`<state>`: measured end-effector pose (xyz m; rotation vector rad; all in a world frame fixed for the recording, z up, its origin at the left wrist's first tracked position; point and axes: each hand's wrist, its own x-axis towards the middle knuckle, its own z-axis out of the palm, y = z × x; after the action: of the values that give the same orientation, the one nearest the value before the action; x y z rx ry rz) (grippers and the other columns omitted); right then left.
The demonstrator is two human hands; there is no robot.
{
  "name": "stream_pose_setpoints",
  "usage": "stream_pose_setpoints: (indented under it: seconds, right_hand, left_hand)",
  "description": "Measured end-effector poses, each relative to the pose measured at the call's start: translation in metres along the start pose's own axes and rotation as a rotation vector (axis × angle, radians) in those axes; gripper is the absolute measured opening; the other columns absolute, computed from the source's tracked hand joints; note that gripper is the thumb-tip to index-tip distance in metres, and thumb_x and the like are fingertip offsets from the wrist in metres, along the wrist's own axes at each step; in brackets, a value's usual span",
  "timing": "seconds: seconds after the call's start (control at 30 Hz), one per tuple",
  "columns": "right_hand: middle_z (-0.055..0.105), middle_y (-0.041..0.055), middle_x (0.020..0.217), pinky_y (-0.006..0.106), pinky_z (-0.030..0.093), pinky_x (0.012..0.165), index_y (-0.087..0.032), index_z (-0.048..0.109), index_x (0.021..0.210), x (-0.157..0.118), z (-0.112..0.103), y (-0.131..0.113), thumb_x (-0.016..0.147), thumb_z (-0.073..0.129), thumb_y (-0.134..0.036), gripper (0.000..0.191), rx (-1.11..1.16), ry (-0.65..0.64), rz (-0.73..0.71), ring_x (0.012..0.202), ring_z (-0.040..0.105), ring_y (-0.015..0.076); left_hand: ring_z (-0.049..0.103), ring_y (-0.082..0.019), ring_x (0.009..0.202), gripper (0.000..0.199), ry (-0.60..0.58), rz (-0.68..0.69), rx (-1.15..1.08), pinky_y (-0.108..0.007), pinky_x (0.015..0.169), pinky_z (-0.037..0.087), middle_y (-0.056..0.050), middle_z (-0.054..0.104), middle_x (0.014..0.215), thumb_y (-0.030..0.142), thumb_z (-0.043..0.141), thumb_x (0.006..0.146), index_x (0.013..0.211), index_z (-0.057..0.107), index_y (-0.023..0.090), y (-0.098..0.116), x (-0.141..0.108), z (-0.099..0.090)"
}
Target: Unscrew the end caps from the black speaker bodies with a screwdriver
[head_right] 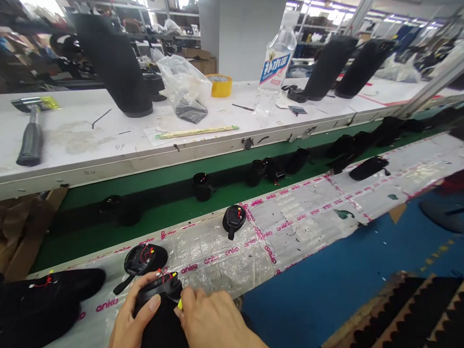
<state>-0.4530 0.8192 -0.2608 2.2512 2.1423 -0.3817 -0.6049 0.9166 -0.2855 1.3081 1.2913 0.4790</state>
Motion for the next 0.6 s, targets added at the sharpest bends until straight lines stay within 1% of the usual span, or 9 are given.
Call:
stream_pose_setpoints:
  seconds: [0.07, 0.13, 0.17, 0.2, 0.27, 0.37, 0.47, 0.53, 0.6]
  right_hand:
    - [0.069, -0.0016, 0.078, 0.033, 0.041, 0.045, -0.023, 0.049, 0.101, -0.008, 0.009, 0.006, 0.097, 0.062, -0.028, 0.015, 0.013, 0.184, -0.032, 0.054, 0.069, 0.0223]
    - [0.065, -0.0025, 0.075, 0.033, 0.037, 0.044, -0.023, 0.047, 0.103, -0.015, 0.013, 0.013, 0.103, 0.05, -0.027, 0.005, 0.051, 0.376, -0.062, 0.052, 0.066, 0.021]
    - [0.064, -0.0027, 0.073, 0.033, 0.038, 0.046, -0.024, 0.047, 0.104, -0.019, 0.013, 0.016, 0.106, 0.042, -0.027, 0.006, 0.091, 0.447, -0.084, 0.053, 0.065, 0.0203]
    - [0.063, -0.0027, 0.073, 0.033, 0.039, 0.048, -0.024, 0.047, 0.105, -0.022, 0.012, 0.02, 0.108, 0.035, -0.027, 0.013, 0.145, 0.507, -0.104, 0.053, 0.065, 0.0192]
    - [0.064, -0.0024, 0.075, 0.031, 0.04, 0.052, -0.024, 0.047, 0.109, -0.026, 0.01, 0.026, 0.111, 0.028, -0.029, 0.02, 0.243, 0.572, -0.105, 0.056, 0.065, 0.017]
    - [0.067, -0.0024, 0.076, 0.032, 0.038, 0.052, -0.024, 0.047, 0.113, -0.028, 0.01, 0.029, 0.113, 0.021, -0.034, 0.028, 0.254, 0.509, -0.003, 0.058, 0.068, 0.0171]
    - [0.067, -0.0031, 0.077, 0.035, 0.035, 0.05, -0.027, 0.046, 0.11, -0.027, 0.013, 0.026, 0.112, 0.01, -0.037, 0.037, 0.207, 0.416, 0.02, 0.056, 0.069, 0.0195]
    - [0.067, -0.003, 0.078, 0.036, 0.035, 0.049, -0.027, 0.046, 0.109, -0.025, 0.011, 0.024, 0.111, 0.014, -0.035, 0.032, 0.164, 0.364, 0.0, 0.055, 0.068, 0.0207]
    - [0.066, -0.0031, 0.079, 0.036, 0.034, 0.048, -0.026, 0.046, 0.109, -0.022, 0.005, 0.024, 0.109, 0.032, -0.031, 0.015, 0.117, 0.313, -0.023, 0.055, 0.068, 0.0213]
  left_hand:
    - [0.063, -0.038, 0.116, 0.068, -0.016, -0.002, -0.106, -0.043, 0.098, 0.05, -0.007, 0.071, 0.125, 0.065, 0.073, 0.07, 0.123, 0.061, 0.025, 0.005, -0.002, 0.004]
    - [0.067, -0.035, 0.105, 0.068, -0.059, -0.039, -0.201, -0.04, 0.09, 0.053, -0.006, 0.073, 0.119, 0.061, 0.076, 0.07, 0.125, 0.06, 0.026, 0.01, -0.004, 0.009]
    - [0.069, -0.032, 0.098, 0.067, -0.078, -0.08, -0.257, -0.038, 0.084, 0.054, -0.005, 0.074, 0.114, 0.06, 0.075, 0.071, 0.126, 0.06, 0.026, 0.011, -0.004, 0.011]
    - [0.07, -0.03, 0.093, 0.065, -0.093, -0.125, -0.316, -0.036, 0.08, 0.055, -0.004, 0.075, 0.11, 0.059, 0.075, 0.072, 0.126, 0.06, 0.026, 0.011, -0.003, 0.012]
    - [0.07, -0.029, 0.095, 0.064, -0.107, -0.188, -0.414, -0.033, 0.078, 0.055, -0.004, 0.075, 0.113, 0.059, 0.073, 0.074, 0.128, 0.059, 0.026, 0.009, -0.001, 0.013]
    - [0.068, -0.031, 0.107, 0.067, -0.143, -0.174, -0.447, -0.034, 0.086, 0.054, -0.005, 0.072, 0.125, 0.058, 0.076, 0.073, 0.13, 0.059, 0.027, 0.005, 0.0, 0.013]
    - [0.069, -0.03, 0.103, 0.067, -0.184, -0.173, -0.442, -0.033, 0.085, 0.053, -0.005, 0.073, 0.12, 0.058, 0.076, 0.073, 0.129, 0.059, 0.027, 0.007, 0.0, 0.013]
    - [0.07, -0.03, 0.101, 0.066, -0.185, -0.176, -0.444, -0.033, 0.085, 0.053, -0.004, 0.074, 0.118, 0.058, 0.077, 0.072, 0.128, 0.06, 0.026, 0.011, 0.0, 0.012]
    - [0.07, -0.029, 0.101, 0.066, -0.19, -0.166, -0.44, -0.033, 0.086, 0.053, -0.004, 0.075, 0.115, 0.058, 0.077, 0.071, 0.127, 0.061, 0.026, 0.012, 0.0, 0.012]
